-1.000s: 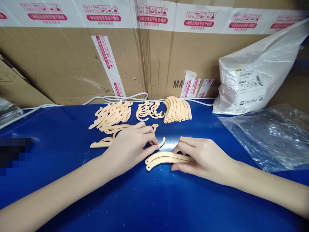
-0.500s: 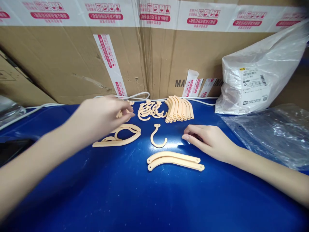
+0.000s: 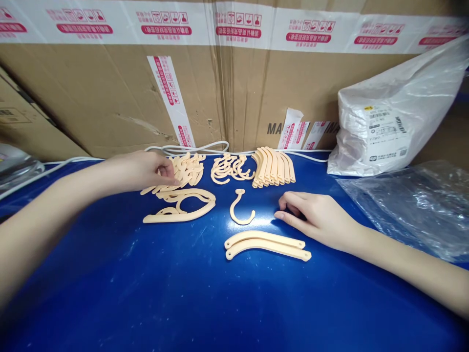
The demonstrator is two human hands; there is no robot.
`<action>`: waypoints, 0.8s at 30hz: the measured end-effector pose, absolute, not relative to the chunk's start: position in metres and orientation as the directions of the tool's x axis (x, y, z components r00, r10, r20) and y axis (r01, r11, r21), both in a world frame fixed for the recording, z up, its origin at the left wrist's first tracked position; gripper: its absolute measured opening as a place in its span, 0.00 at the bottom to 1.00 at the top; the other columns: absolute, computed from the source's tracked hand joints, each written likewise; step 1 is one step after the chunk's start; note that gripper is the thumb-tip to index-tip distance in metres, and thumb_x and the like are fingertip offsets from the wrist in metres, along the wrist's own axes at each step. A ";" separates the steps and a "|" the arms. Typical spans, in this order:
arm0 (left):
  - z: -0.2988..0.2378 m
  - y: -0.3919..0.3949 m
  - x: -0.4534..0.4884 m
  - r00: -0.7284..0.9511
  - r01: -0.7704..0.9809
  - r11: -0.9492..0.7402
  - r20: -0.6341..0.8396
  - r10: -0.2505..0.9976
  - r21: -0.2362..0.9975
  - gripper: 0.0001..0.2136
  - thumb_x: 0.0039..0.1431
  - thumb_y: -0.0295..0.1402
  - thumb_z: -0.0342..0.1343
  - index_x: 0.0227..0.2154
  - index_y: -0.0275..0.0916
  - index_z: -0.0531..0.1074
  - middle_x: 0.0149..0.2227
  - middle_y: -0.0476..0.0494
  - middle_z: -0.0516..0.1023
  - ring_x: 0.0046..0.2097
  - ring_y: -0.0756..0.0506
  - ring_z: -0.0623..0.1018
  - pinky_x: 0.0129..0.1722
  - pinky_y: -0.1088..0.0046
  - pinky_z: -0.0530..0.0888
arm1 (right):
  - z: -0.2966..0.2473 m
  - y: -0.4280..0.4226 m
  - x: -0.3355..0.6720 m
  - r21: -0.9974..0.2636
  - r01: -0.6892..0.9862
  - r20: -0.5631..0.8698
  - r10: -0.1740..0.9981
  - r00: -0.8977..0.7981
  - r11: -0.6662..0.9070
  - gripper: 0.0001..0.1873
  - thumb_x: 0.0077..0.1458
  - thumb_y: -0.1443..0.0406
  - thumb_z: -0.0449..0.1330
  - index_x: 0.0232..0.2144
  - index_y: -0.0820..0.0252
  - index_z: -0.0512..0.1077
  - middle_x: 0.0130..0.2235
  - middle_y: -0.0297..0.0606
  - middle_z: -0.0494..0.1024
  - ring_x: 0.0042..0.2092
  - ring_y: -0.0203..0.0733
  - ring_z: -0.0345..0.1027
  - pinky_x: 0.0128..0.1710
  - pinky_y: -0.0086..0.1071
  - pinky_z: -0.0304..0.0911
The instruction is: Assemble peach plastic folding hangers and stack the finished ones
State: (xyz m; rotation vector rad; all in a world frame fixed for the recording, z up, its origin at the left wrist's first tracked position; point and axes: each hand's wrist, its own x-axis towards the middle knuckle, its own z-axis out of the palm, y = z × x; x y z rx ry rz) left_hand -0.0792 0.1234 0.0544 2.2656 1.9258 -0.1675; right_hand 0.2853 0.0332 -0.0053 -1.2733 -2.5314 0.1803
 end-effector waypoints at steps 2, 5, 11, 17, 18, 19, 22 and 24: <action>0.052 0.119 -0.071 0.179 0.984 -0.174 -0.213 0.960 0.040 0.16 0.51 0.49 0.57 0.27 0.40 0.73 0.24 0.53 0.73 0.26 0.50 0.68 0.27 0.75 0.56 | -0.005 0.033 0.285 -0.237 0.765 0.211 0.801 -0.561 0.599 0.15 0.64 0.54 0.49 0.33 0.58 0.65 0.28 0.32 0.70 0.29 0.36 0.65 0.28 0.30 0.56; 0.052 0.109 -0.059 0.219 0.976 -0.215 -0.199 0.955 0.041 0.16 0.56 0.48 0.52 0.28 0.40 0.71 0.25 0.52 0.72 0.27 0.51 0.66 0.27 0.74 0.56 | -0.005 0.033 0.286 -0.226 0.767 0.203 0.799 -0.566 0.601 0.14 0.64 0.55 0.49 0.34 0.58 0.65 0.29 0.33 0.71 0.29 0.36 0.66 0.29 0.30 0.57; 0.055 0.100 -0.048 0.211 0.977 -0.208 -0.163 0.964 0.037 0.14 0.56 0.46 0.52 0.27 0.39 0.70 0.24 0.51 0.72 0.26 0.51 0.67 0.28 0.74 0.57 | -0.005 0.033 0.287 -0.210 0.759 0.215 0.786 -0.579 0.616 0.13 0.64 0.56 0.50 0.34 0.58 0.65 0.30 0.34 0.72 0.29 0.36 0.66 0.28 0.29 0.57; 0.060 0.099 -0.040 0.170 0.985 -0.165 -0.132 0.976 0.053 0.11 0.55 0.41 0.51 0.30 0.38 0.71 0.24 0.51 0.74 0.25 0.50 0.69 0.26 0.74 0.59 | -0.005 0.033 0.287 -0.200 0.766 0.212 0.790 -0.575 0.611 0.14 0.64 0.56 0.49 0.34 0.58 0.65 0.29 0.33 0.71 0.29 0.36 0.65 0.28 0.29 0.57; 0.063 0.097 -0.039 0.164 0.986 -0.160 -0.119 0.979 0.050 0.11 0.56 0.41 0.51 0.30 0.38 0.71 0.23 0.51 0.74 0.24 0.51 0.69 0.26 0.74 0.59 | -0.006 0.033 0.287 -0.198 0.767 0.213 0.790 -0.574 0.611 0.13 0.64 0.56 0.49 0.34 0.58 0.65 0.29 0.33 0.71 0.29 0.36 0.65 0.28 0.29 0.57; 0.066 0.096 -0.037 0.163 0.986 -0.160 -0.102 0.981 0.045 0.11 0.56 0.41 0.50 0.31 0.38 0.70 0.23 0.51 0.74 0.24 0.51 0.69 0.27 0.74 0.59 | -0.006 0.033 0.287 -0.198 0.767 0.215 0.790 -0.574 0.611 0.14 0.64 0.55 0.49 0.34 0.58 0.66 0.29 0.33 0.71 0.29 0.36 0.65 0.28 0.29 0.57; 0.074 0.093 -0.035 0.175 0.985 -0.175 -0.051 0.983 0.011 0.10 0.56 0.41 0.49 0.30 0.39 0.68 0.22 0.52 0.73 0.25 0.50 0.68 0.28 0.73 0.58 | -0.006 0.033 0.287 -0.195 0.765 0.219 0.788 -0.576 0.614 0.13 0.64 0.56 0.49 0.34 0.58 0.65 0.29 0.34 0.71 0.29 0.36 0.65 0.28 0.29 0.57; 0.076 0.093 -0.037 0.172 0.985 -0.172 -0.042 0.984 -0.021 0.11 0.57 0.42 0.49 0.29 0.39 0.68 0.23 0.51 0.73 0.25 0.49 0.67 0.28 0.73 0.57 | -0.006 0.033 0.287 -0.195 0.764 0.218 0.786 -0.578 0.615 0.13 0.64 0.56 0.49 0.34 0.58 0.65 0.30 0.34 0.71 0.29 0.36 0.66 0.28 0.29 0.57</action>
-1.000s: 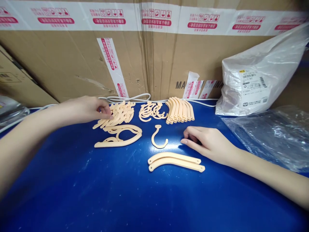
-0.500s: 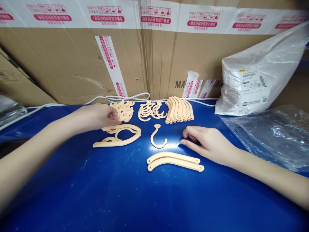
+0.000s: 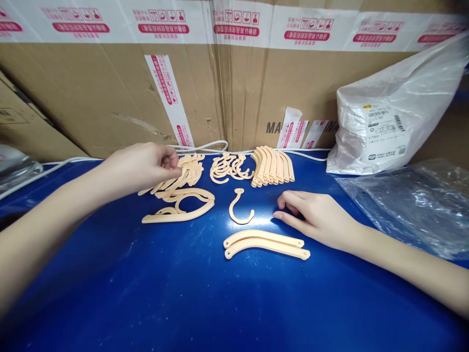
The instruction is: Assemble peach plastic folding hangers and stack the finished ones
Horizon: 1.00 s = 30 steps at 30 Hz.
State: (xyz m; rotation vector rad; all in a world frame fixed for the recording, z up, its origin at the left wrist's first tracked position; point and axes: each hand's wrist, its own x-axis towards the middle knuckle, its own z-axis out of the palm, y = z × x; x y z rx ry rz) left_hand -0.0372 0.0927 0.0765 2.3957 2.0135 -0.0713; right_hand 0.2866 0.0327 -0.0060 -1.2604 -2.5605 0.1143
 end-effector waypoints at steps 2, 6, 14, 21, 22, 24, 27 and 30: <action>0.076 0.094 -0.042 0.157 0.986 -0.160 -0.075 0.985 -0.042 0.14 0.55 0.47 0.52 0.30 0.40 0.69 0.24 0.51 0.75 0.26 0.49 0.68 0.28 0.73 0.57 | -0.005 0.032 0.286 -0.193 0.764 0.217 0.787 -0.578 0.615 0.13 0.64 0.56 0.49 0.34 0.58 0.65 0.30 0.34 0.72 0.29 0.36 0.66 0.28 0.29 0.57; 0.070 0.097 -0.052 0.144 0.988 -0.151 -0.219 0.965 -0.016 0.17 0.54 0.50 0.53 0.30 0.40 0.73 0.27 0.48 0.78 0.29 0.47 0.71 0.29 0.73 0.59 | -0.005 0.032 0.286 -0.191 0.766 0.214 0.787 -0.578 0.614 0.13 0.64 0.56 0.49 0.34 0.58 0.65 0.30 0.34 0.71 0.29 0.37 0.66 0.28 0.29 0.57; 0.062 0.099 -0.050 0.108 0.994 -0.111 -0.228 0.968 0.001 0.14 0.53 0.44 0.55 0.29 0.39 0.76 0.28 0.47 0.79 0.30 0.46 0.74 0.28 0.73 0.61 | -0.006 0.032 0.287 -0.183 0.765 0.223 0.784 -0.579 0.617 0.12 0.64 0.56 0.50 0.34 0.58 0.65 0.30 0.34 0.72 0.29 0.37 0.67 0.29 0.29 0.57; 0.069 0.087 -0.033 0.087 0.996 -0.090 -0.194 0.977 -0.007 0.12 0.54 0.40 0.52 0.26 0.38 0.76 0.26 0.46 0.78 0.29 0.45 0.74 0.28 0.71 0.62 | -0.005 0.032 0.287 -0.185 0.771 0.210 0.791 -0.575 0.609 0.13 0.64 0.56 0.50 0.34 0.58 0.65 0.30 0.34 0.72 0.30 0.37 0.66 0.29 0.30 0.57; 0.069 0.086 -0.032 0.089 0.996 -0.092 -0.187 0.978 -0.009 0.12 0.54 0.40 0.52 0.27 0.39 0.76 0.26 0.46 0.78 0.29 0.45 0.74 0.28 0.71 0.62 | -0.005 0.032 0.287 -0.184 0.770 0.212 0.790 -0.575 0.610 0.13 0.64 0.56 0.50 0.34 0.58 0.65 0.30 0.34 0.72 0.30 0.37 0.66 0.28 0.30 0.57; 0.069 0.084 -0.029 0.083 0.996 -0.087 -0.174 0.981 -0.017 0.11 0.53 0.40 0.53 0.27 0.39 0.76 0.26 0.46 0.78 0.30 0.45 0.73 0.28 0.71 0.62 | -0.005 0.031 0.287 -0.181 0.768 0.218 0.787 -0.578 0.614 0.12 0.64 0.56 0.50 0.34 0.58 0.65 0.30 0.34 0.72 0.30 0.36 0.66 0.28 0.30 0.57; 0.072 0.085 -0.030 0.080 0.996 -0.085 -0.150 0.985 -0.029 0.11 0.52 0.40 0.54 0.26 0.39 0.76 0.25 0.46 0.77 0.28 0.46 0.72 0.27 0.72 0.61 | -0.005 0.031 0.287 -0.176 0.765 0.227 0.781 -0.581 0.620 0.13 0.64 0.56 0.50 0.34 0.58 0.65 0.30 0.34 0.72 0.29 0.36 0.66 0.28 0.30 0.57; 0.077 0.088 -0.035 0.077 0.995 -0.084 -0.108 0.991 -0.062 0.11 0.52 0.41 0.54 0.27 0.40 0.76 0.24 0.47 0.76 0.27 0.47 0.71 0.26 0.72 0.59 | -0.004 0.031 0.287 -0.191 0.765 0.233 0.786 -0.573 0.615 0.13 0.64 0.56 0.50 0.34 0.58 0.66 0.29 0.33 0.72 0.29 0.36 0.66 0.28 0.30 0.57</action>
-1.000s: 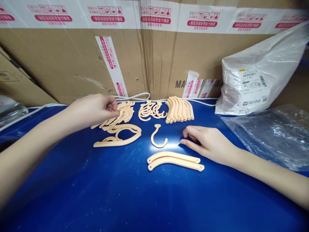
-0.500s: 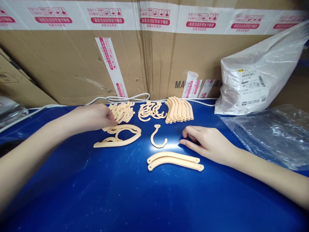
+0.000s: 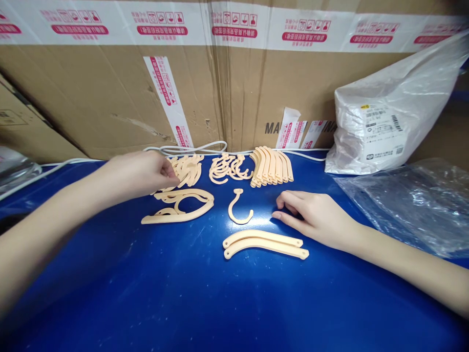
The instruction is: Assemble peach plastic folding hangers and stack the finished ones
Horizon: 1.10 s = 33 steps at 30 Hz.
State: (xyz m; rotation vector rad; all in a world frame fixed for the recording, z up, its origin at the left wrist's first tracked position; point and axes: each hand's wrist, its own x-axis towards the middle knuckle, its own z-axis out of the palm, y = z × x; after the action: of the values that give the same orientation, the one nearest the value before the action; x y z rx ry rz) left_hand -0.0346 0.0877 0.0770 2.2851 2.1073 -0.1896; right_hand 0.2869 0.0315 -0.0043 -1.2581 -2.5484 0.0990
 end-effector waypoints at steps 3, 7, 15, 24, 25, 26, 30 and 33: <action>0.077 0.085 -0.034 0.186 0.982 -0.187 -0.044 0.982 -0.025 0.11 0.54 0.41 0.52 0.30 0.41 0.75 0.24 0.50 0.76 0.26 0.48 0.70 0.27 0.73 0.59 | -0.003 0.030 0.287 -0.306 0.754 0.249 0.813 -0.526 0.582 0.13 0.64 0.55 0.51 0.39 0.58 0.67 0.29 0.32 0.72 0.28 0.35 0.66 0.27 0.29 0.58; 0.059 0.069 -0.015 0.508 0.842 -0.472 -0.090 0.856 0.263 0.10 0.55 0.40 0.51 0.26 0.42 0.73 0.21 0.53 0.71 0.24 0.51 0.67 0.24 0.75 0.60 | -0.001 0.025 0.285 -0.450 0.680 0.353 0.815 -0.460 0.579 0.22 0.62 0.56 0.54 0.57 0.54 0.60 0.41 0.36 0.73 0.31 0.34 0.67 0.30 0.29 0.63; 0.037 0.031 0.026 0.647 0.715 -0.515 -0.169 0.744 0.473 0.05 0.55 0.35 0.52 0.26 0.44 0.71 0.18 0.55 0.62 0.21 0.52 0.62 0.20 0.76 0.55 | 0.005 0.014 0.279 -0.161 0.626 0.495 0.611 -0.618 0.763 0.11 0.63 0.63 0.54 0.46 0.60 0.70 0.42 0.40 0.76 0.41 0.38 0.71 0.39 0.31 0.66; 0.051 0.043 0.016 0.545 0.766 -0.399 -0.181 0.819 0.504 0.17 0.61 0.49 0.47 0.32 0.42 0.74 0.27 0.52 0.73 0.29 0.50 0.70 0.26 0.76 0.62 | 0.014 0.021 0.290 -0.024 0.667 0.557 0.564 -0.610 0.744 0.12 0.63 0.63 0.54 0.43 0.63 0.74 0.38 0.41 0.77 0.37 0.39 0.72 0.35 0.32 0.66; 0.059 0.047 0.009 0.485 0.826 -0.395 -0.149 0.862 0.402 0.19 0.60 0.51 0.47 0.33 0.42 0.74 0.28 0.51 0.74 0.29 0.49 0.71 0.28 0.75 0.62 | 0.015 0.026 0.294 -0.070 0.682 0.551 0.599 -0.582 0.728 0.13 0.63 0.62 0.54 0.42 0.63 0.75 0.38 0.41 0.77 0.38 0.39 0.72 0.37 0.32 0.66; 0.069 0.053 0.000 0.410 0.893 -0.367 -0.134 0.902 0.261 0.20 0.60 0.52 0.46 0.33 0.41 0.74 0.28 0.50 0.75 0.29 0.48 0.70 0.28 0.74 0.62 | 0.016 0.031 0.299 -0.108 0.706 0.538 0.638 -0.551 0.700 0.13 0.63 0.61 0.55 0.41 0.63 0.75 0.39 0.41 0.76 0.38 0.40 0.72 0.38 0.32 0.66; 0.099 0.077 -0.044 -0.007 0.989 -0.016 -0.153 0.988 -0.148 0.20 0.59 0.49 0.47 0.34 0.38 0.75 0.29 0.44 0.76 0.30 0.44 0.71 0.30 0.70 0.63 | 0.020 0.048 0.314 -0.177 0.780 0.334 0.782 -0.526 0.600 0.16 0.63 0.56 0.53 0.40 0.56 0.77 0.38 0.37 0.76 0.36 0.39 0.71 0.34 0.32 0.63; 0.097 0.095 -0.076 -0.025 0.999 0.012 -0.393 0.919 -0.037 0.17 0.53 0.47 0.54 0.28 0.35 0.74 0.23 0.47 0.72 0.27 0.47 0.69 0.25 0.75 0.62 | 0.021 0.052 0.316 -0.167 0.817 0.229 0.828 -0.512 0.551 0.17 0.63 0.54 0.52 0.40 0.53 0.78 0.37 0.35 0.76 0.34 0.39 0.70 0.33 0.33 0.62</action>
State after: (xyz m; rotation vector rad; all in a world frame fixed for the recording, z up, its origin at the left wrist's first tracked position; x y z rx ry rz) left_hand -0.0763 0.0946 0.0965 1.9930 2.0319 -0.4478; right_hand 0.3164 0.0524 0.0211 -1.3657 -2.5088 0.0549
